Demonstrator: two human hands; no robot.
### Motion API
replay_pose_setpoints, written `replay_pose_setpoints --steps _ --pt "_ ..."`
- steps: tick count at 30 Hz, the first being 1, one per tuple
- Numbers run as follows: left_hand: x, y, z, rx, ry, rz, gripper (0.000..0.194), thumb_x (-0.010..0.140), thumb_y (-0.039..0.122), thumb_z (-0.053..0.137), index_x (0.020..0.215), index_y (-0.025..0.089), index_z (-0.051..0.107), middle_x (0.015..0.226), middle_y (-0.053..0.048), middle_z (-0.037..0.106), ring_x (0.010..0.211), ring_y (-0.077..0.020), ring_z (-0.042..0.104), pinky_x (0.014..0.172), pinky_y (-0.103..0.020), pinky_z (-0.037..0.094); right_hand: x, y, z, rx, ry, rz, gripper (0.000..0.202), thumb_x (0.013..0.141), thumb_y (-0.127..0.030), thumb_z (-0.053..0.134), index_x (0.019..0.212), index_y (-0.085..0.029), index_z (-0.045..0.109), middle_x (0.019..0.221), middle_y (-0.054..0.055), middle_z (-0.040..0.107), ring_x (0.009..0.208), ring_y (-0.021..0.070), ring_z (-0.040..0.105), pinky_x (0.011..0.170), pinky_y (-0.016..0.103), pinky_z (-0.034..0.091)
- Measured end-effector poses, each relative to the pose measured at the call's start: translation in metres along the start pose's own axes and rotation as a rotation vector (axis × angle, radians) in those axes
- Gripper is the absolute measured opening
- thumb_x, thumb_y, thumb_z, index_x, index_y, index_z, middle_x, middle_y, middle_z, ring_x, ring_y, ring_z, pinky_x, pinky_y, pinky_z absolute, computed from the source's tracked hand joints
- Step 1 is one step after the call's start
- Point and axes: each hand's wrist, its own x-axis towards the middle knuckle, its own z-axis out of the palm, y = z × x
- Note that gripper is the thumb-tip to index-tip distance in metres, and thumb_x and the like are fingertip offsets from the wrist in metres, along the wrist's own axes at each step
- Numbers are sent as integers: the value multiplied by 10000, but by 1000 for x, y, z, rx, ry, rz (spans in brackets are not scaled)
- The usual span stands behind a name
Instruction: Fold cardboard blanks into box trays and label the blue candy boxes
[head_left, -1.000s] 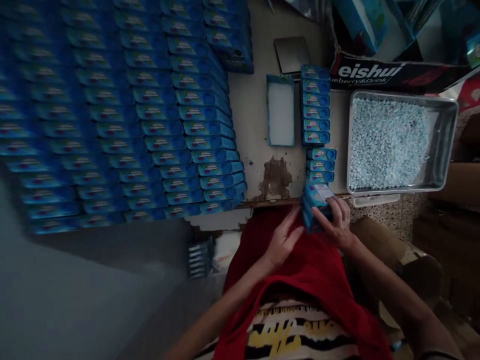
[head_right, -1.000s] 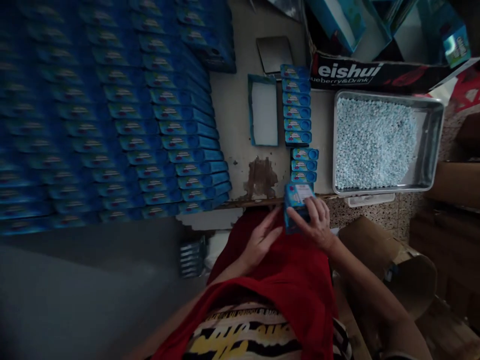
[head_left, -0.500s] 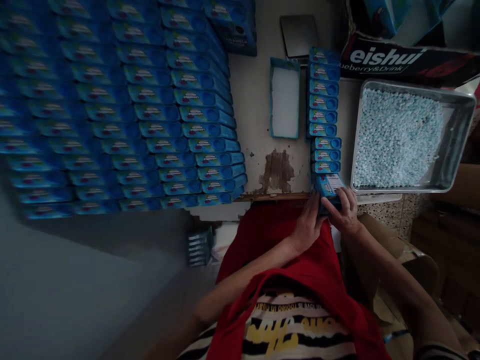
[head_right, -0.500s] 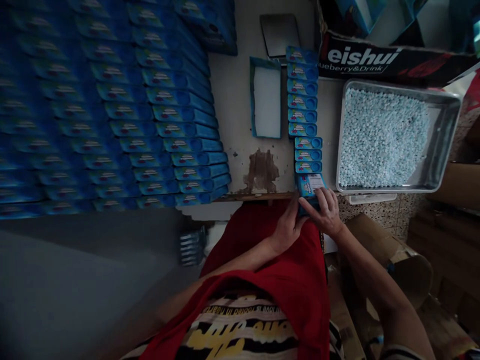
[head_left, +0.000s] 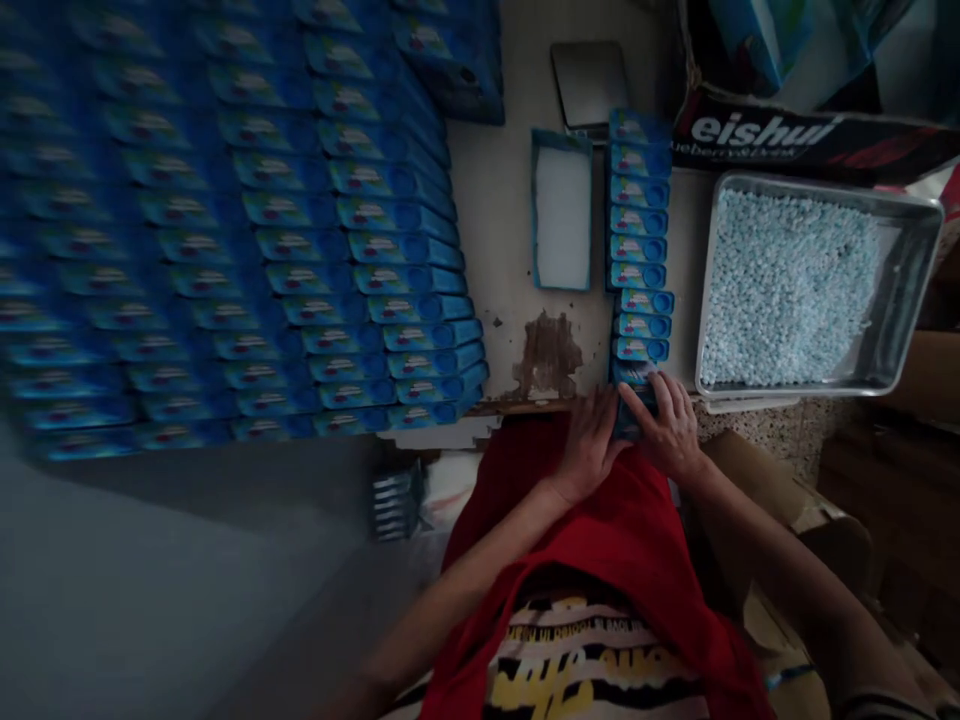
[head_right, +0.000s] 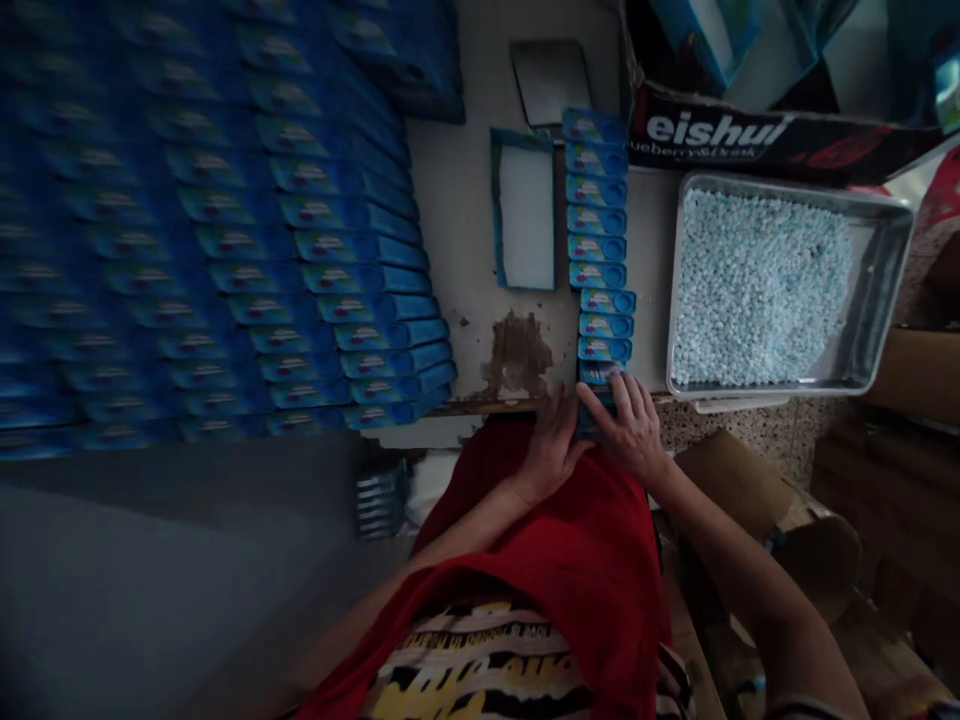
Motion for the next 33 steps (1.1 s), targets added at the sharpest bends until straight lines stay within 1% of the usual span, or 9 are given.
replay_pose_setpoints --steps 3,7,11,13,16,19,22,27,33 --pt "7 -1 6 6 45 -1 877 1049 390 556 1740 196 51 1775 -230 208 1672 -390 80 1314 -702 188 7 4 3 6 16 36 808 901 -458 724 1650 -375 433 1664 172 452 1557 466 400 1222 738 380" --pt "8 2 21 -203 113 -114 774 1075 315 461 1743 276 73 1788 -163 209 1660 -318 222 1321 -612 299 13 8 7 -21 18 -24 871 883 -496 732 1666 -338 384 1651 214 471 1514 492 458 1142 801 422" --pt "18 6 -12 -361 161 -248 640 1053 365 539 1671 313 378 1718 -117 411 1590 -281 404 1296 -540 385 49 16 -40 24 -5 -164 908 867 -592 737 1658 -297 401 1696 234 386 1573 492 360 1170 781 412" --pt "33 1 -42 -350 283 -344 494 1056 387 540 1539 286 563 1591 -121 572 1488 -277 537 1251 -535 440 107 22 -70 104 11 -246 832 909 -555 715 1649 -323 414 1710 179 386 1608 425 327 1226 700 410" --pt "58 -10 -74 -244 537 -519 398 1070 411 512 1389 225 662 1410 -141 692 1343 -285 644 1175 -543 500 250 25 -88 157 133 -242 814 987 -520 647 1680 -213 350 1715 204 367 1642 378 265 1262 637 385" --pt "65 -13 -69 -212 543 -465 373 1069 408 519 1355 229 677 1351 -131 727 1292 -280 681 1119 -502 550 406 11 -67 90 133 -225 1058 942 -686 650 1698 -63 250 1752 285 214 1661 441 132 1301 684 237" --pt "49 -9 -45 -235 472 -397 347 1067 377 535 1361 261 679 1330 -110 747 1249 -259 715 1060 -439 593 504 -6 -34 -16 70 -275 1045 985 -743 534 1683 -13 265 1740 295 240 1660 435 119 1309 697 94" --pt "45 -12 -45 -207 587 -486 348 1070 399 538 1358 256 671 1307 -120 750 1213 -273 722 1022 -452 602 519 -12 -16 -118 32 -310 1073 925 -569 739 1695 -27 225 1749 312 191 1657 453 97 1309 697 70" --pt "130 -44 -106 -19 731 -364 419 1070 451 521 1371 184 639 1324 -180 690 1295 -315 623 1127 -515 495 501 -14 -21 -139 20 -310 1052 867 -331 779 1706 -66 202 1737 309 209 1651 447 111 1304 703 51"
